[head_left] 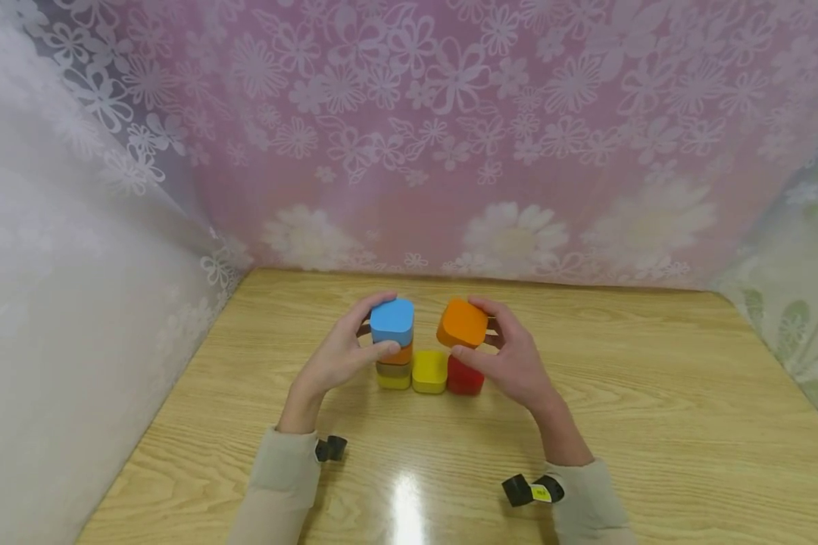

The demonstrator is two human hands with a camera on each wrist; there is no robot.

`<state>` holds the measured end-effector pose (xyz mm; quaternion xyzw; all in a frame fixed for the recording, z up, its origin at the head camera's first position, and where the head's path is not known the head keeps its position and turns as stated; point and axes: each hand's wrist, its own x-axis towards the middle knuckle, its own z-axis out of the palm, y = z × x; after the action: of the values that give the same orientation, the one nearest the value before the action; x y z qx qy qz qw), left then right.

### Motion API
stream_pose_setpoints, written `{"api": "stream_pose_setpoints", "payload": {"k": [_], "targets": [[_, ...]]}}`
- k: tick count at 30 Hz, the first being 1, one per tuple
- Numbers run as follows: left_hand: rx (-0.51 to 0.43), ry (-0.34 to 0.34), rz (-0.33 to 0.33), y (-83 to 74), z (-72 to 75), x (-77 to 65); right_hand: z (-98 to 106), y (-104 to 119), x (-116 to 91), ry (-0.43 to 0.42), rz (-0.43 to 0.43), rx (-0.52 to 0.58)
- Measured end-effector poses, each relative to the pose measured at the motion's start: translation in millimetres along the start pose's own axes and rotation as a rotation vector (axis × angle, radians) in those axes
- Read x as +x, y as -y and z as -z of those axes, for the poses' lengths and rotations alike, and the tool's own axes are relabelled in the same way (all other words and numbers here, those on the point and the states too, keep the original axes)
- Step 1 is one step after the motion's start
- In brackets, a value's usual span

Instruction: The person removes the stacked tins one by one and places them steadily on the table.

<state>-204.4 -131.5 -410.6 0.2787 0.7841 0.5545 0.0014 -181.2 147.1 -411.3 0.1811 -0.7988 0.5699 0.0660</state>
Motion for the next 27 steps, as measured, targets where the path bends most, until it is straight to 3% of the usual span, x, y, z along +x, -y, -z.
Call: {"api": "stream_pose_setpoints", "payload": {"k": [12, 18, 27], "targets": [[-0.026, 0.0, -0.032, 1.1, -1.6, 0.0, 18.5, -0.5, -2.4, 0.045, -0.09, -0.032], [-0.032, -0.003, -0.018, -0.2, -3.2, 0.0, 27.5, -0.3, -5.2, 0.073, -0.11, -0.021], [-0.03, -0.01, -0.014, -0.8, -3.6, -1.7, 36.9, -4.3, -8.2, 0.102, -0.138, -0.116]]}}
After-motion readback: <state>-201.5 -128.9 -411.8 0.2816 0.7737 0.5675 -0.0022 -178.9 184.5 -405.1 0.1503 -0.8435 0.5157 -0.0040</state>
